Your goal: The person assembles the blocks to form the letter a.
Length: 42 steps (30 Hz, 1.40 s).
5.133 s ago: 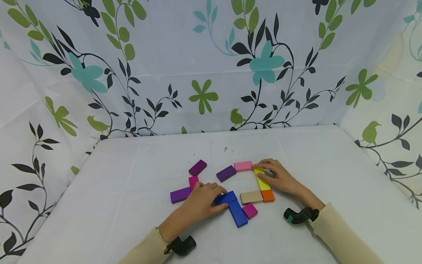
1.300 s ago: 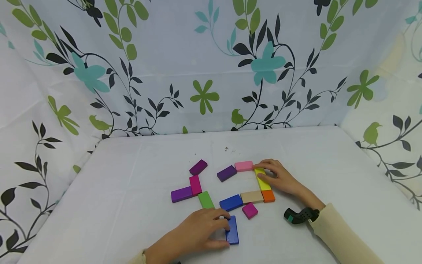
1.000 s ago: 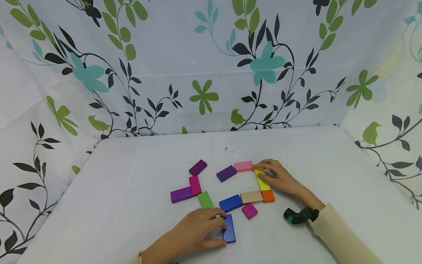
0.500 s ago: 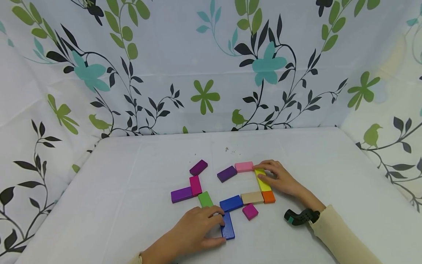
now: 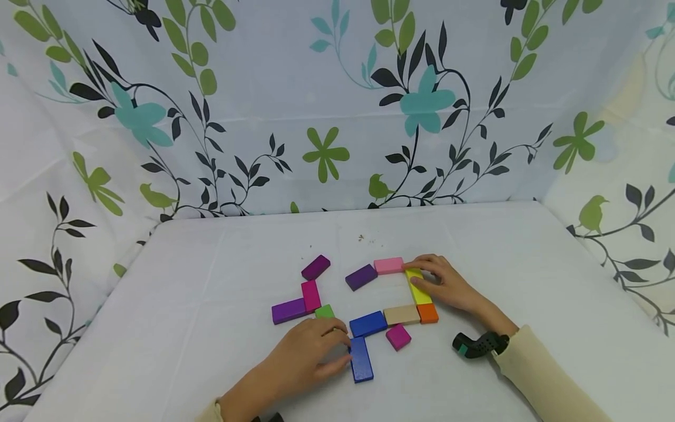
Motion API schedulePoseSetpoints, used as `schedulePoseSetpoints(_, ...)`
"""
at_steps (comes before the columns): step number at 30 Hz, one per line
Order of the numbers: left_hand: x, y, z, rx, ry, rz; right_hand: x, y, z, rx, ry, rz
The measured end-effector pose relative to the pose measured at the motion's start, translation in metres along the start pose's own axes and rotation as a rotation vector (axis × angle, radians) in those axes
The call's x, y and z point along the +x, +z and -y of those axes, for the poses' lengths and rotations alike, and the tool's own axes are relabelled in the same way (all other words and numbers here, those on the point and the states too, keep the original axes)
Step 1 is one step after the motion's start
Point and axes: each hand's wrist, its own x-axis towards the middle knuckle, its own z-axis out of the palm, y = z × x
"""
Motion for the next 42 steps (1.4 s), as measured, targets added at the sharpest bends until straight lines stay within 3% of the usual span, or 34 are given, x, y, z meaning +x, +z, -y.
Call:
schedulePoseSetpoints(5, -0.001, -0.003, 0.012, 0.062, -0.041, -0.077, 0.002, -0.001, 0.0, -0.007, -0.01, 0.002)
schedulePoseSetpoints(10, -0.004, -0.007, 0.021, 0.106, -0.101, -0.012, 0.003, -0.002, -0.002, -0.011, -0.017, 0.002)
schedulePoseSetpoints(17, -0.004, -0.006, 0.027, 0.093, -0.081, 0.069, 0.002, -0.001, -0.001, -0.009, -0.012, -0.004)
schedulePoseSetpoints(31, -0.006, -0.007, 0.028, 0.099, -0.045, 0.058, 0.004, -0.003, 0.001, -0.014, -0.015, 0.0)
schedulePoseSetpoints(38, -0.006, -0.009, 0.023, 0.179, -0.009, 0.043, 0.002, -0.002, 0.0, -0.009, -0.013, -0.001)
schedulePoseSetpoints(42, -0.007, -0.009, 0.022, 0.201, -0.04, 0.049, 0.0, -0.001, 0.0, 0.002, -0.001, 0.003)
